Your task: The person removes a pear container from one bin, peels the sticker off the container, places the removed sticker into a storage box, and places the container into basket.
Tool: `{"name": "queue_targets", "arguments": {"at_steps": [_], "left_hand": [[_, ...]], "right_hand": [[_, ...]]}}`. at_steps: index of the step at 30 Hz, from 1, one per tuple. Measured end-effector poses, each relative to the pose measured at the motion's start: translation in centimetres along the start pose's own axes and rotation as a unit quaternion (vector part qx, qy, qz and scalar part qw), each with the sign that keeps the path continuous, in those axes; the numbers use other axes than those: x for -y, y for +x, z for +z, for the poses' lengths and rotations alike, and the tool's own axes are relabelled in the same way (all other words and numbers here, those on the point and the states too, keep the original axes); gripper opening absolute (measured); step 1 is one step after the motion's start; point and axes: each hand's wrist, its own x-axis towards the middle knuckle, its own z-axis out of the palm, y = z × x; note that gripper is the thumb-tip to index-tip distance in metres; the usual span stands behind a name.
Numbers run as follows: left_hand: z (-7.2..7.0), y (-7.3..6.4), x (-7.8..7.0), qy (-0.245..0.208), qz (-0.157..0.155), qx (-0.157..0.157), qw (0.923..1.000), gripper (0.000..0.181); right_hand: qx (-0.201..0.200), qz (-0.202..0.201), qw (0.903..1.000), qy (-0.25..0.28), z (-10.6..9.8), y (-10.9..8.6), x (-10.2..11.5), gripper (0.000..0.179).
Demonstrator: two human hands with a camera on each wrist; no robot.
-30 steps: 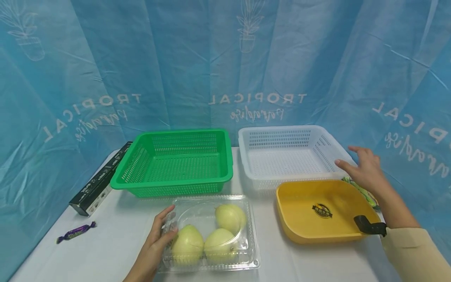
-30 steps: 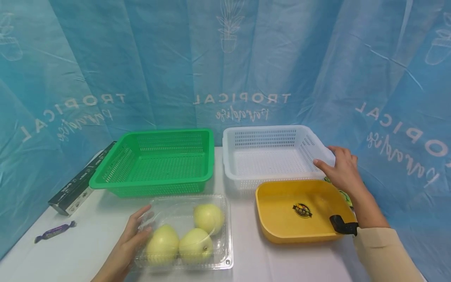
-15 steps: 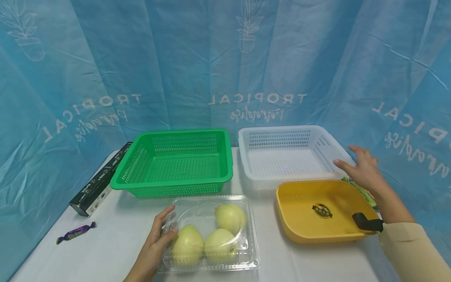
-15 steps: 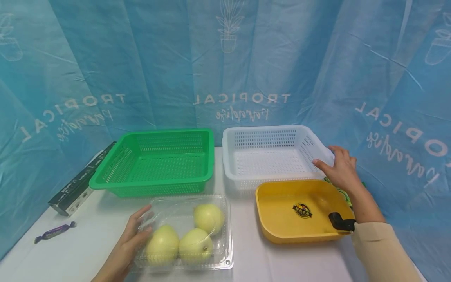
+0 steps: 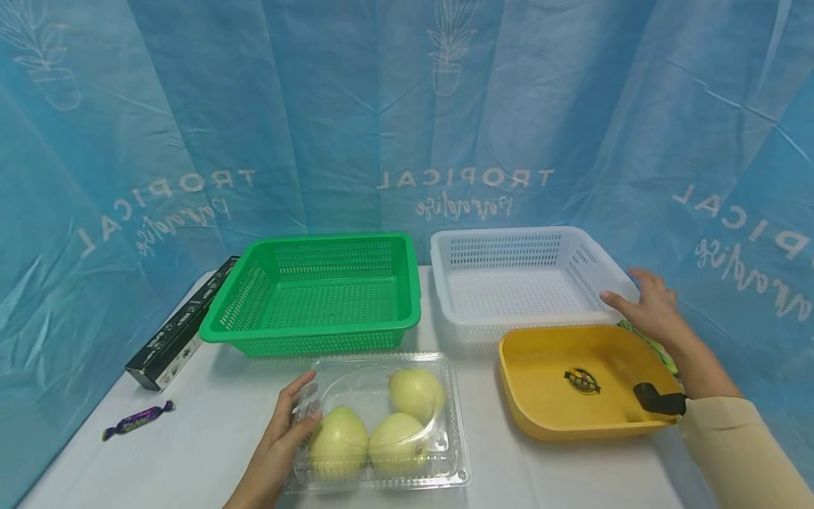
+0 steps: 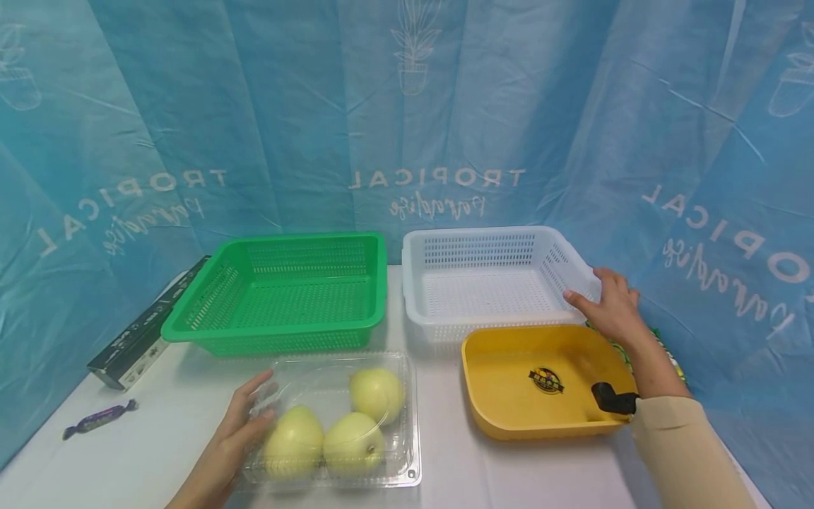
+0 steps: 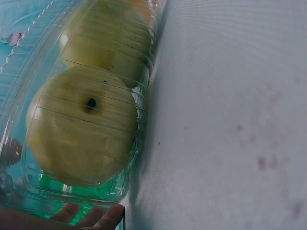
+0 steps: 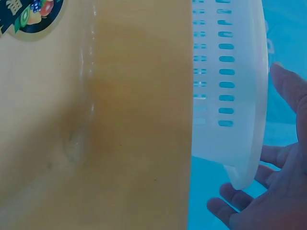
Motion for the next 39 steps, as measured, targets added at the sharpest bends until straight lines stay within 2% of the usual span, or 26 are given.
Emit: {"name": "queue_targets", "arguments": {"at_steps": [5, 19, 30, 39], "left_hand": [[0.0, 0.0, 0.0, 0.002, 0.0, -0.001, 1.0, 0.056], [0.1, -0.1, -0.4, 0.005, -0.011, -0.003, 0.9999, 0.054], [0.1, 0.0, -0.4, 0.003, -0.012, 0.0, 0.9999, 0.055], [0.1, 0.1, -0.2, 0.002, -0.012, 0.0, 0.9999, 0.054]], "right_hand": [[-0.009, -0.011, 0.9999, -0.007, 0.3, 0.2, -0.3, 0.086], [0.001, 0.0, 0.9999, -0.012, 0.8, 0.3, -1.0, 0.088], [0.009, 0.008, 0.9999, 0.001, 0.9, 0.2, -0.9, 0.089], [0.012, -0.005, 0.9998, 0.013, 1.2, 0.4, -1.3, 0.088]]}}
